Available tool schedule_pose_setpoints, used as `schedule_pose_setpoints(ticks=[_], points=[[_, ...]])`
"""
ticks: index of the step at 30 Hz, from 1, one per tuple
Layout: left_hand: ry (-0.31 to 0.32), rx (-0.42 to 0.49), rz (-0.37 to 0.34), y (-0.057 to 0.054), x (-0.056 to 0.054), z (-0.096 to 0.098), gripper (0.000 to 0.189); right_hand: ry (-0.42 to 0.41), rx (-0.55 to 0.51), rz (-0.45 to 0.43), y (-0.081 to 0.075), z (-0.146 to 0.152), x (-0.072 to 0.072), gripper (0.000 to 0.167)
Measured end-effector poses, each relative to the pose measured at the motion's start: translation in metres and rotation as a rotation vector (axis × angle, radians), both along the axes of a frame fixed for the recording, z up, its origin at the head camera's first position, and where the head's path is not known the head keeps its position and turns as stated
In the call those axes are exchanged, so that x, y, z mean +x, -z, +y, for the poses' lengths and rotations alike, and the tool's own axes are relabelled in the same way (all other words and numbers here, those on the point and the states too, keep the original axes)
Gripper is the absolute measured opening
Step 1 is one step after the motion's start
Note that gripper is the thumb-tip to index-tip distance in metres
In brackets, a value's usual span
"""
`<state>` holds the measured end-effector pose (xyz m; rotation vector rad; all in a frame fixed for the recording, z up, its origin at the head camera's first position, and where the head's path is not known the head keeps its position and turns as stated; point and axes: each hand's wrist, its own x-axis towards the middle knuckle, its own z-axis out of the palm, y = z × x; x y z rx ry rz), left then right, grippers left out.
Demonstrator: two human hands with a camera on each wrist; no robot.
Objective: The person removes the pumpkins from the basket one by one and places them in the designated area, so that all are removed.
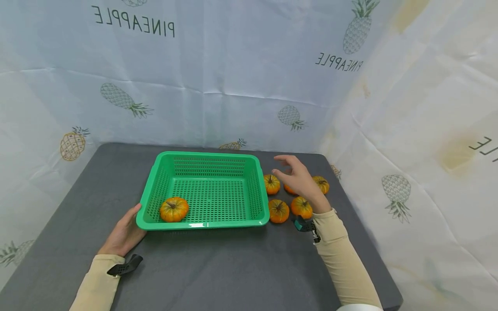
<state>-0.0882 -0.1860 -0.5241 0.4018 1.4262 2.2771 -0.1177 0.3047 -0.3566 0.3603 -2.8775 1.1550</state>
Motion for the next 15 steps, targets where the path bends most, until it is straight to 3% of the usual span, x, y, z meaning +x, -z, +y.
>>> schedule_pose_setpoints(ticks=[15], points=[[0.008, 0.012, 0.026, 0.002, 0.0, -0.001, 0.056, -0.039, -0.059, 0.021, -0.015, -0.028, -0.004, 0.057]])
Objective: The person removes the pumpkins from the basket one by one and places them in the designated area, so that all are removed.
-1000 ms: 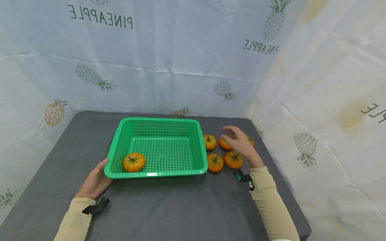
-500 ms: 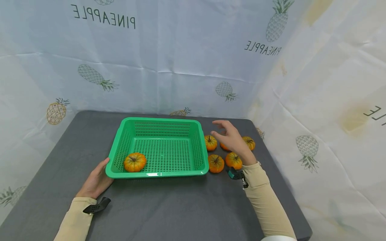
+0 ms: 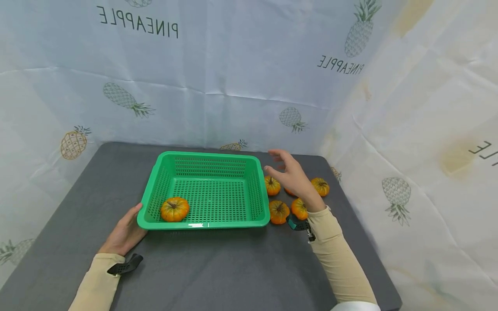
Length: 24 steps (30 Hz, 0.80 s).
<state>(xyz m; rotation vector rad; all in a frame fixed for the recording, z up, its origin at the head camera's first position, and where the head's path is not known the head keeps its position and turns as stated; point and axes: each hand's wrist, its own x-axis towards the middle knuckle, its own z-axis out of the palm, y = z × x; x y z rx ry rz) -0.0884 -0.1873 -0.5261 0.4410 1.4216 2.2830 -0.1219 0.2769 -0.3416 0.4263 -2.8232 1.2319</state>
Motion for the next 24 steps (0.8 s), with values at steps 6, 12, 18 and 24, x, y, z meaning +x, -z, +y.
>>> schedule_pose_setpoints(ticks=[6, 12, 18, 24], points=[[0.005, 0.018, 0.005, 0.002, 0.001, -0.002, 0.055, -0.059, 0.02, -0.003, -0.003, -0.015, -0.003, 0.054], [-0.003, -0.003, 0.007, 0.003, 0.001, -0.001, 0.054, -0.102, 0.027, -0.008, -0.002, -0.029, -0.006, 0.052], [-0.011, -0.027, 0.002, 0.0, -0.001, -0.001, 0.055, -0.119, -0.009, 0.002, -0.001, -0.045, -0.011, 0.052], [-0.023, -0.023, -0.022, -0.001, -0.002, 0.0, 0.056, -0.162, -0.036, -0.011, 0.001, -0.064, -0.019, 0.052]])
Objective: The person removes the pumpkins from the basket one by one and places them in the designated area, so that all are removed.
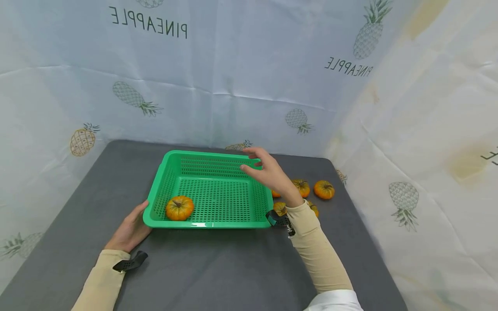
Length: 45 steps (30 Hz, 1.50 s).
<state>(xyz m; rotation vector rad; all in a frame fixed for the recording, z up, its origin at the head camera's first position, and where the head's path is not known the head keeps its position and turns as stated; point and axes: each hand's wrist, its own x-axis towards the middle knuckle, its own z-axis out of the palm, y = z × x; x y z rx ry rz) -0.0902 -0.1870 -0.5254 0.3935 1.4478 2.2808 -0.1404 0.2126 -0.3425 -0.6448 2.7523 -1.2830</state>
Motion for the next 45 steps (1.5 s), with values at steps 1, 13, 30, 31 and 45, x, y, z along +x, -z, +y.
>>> schedule_pose_setpoints(ticks=[1, 13, 30, 31, 45], points=[[-0.005, -0.001, -0.004, 0.0, 0.0, 0.0, 0.056, -0.006, 0.0, -0.003, 0.0, -0.003, -0.001, 0.051], [0.007, 0.014, 0.002, 0.002, 0.0, -0.002, 0.056, -0.069, -0.014, -0.017, 0.003, -0.025, -0.008, 0.053], [0.003, -0.003, 0.006, 0.0, -0.002, -0.004, 0.056, -0.161, -0.068, -0.034, 0.013, -0.069, -0.025, 0.051], [0.0, -0.007, 0.005, 0.0, -0.002, -0.004, 0.056, -0.163, -0.073, -0.039, 0.013, -0.071, -0.025, 0.051], [-0.003, -0.019, 0.014, -0.001, -0.003, -0.004, 0.056, -0.217, -0.097, -0.106, 0.025, -0.095, -0.034, 0.05]])
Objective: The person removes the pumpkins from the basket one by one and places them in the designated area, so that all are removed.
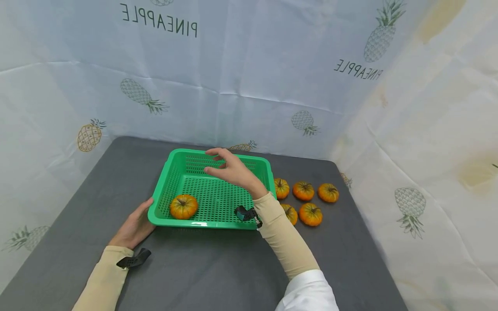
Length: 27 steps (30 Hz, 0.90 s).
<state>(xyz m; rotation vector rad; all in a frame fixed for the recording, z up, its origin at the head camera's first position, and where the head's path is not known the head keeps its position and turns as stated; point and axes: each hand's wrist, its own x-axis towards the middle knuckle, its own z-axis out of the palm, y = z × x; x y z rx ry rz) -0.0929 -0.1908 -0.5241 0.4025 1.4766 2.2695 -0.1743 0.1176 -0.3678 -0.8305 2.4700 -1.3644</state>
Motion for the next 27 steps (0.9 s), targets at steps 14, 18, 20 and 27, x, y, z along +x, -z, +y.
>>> schedule_pose_setpoints(ticks=[14, 18, 20, 27], points=[[-0.001, -0.008, -0.001, 0.0, 0.0, 0.0, 0.056, -0.078, 0.004, -0.104, 0.01, -0.019, -0.007, 0.049], [0.006, -0.009, -0.001, -0.001, 0.0, 0.001, 0.055, -0.089, 0.027, -0.114, 0.012, -0.024, -0.009, 0.051], [0.01, -0.005, -0.001, 0.0, 0.0, 0.001, 0.055, -0.093, 0.042, -0.118, 0.014, -0.027, -0.009, 0.052], [0.004, 0.006, -0.007, 0.001, -0.001, 0.0, 0.056, -0.131, 0.077, -0.131, 0.025, -0.035, -0.016, 0.052]])
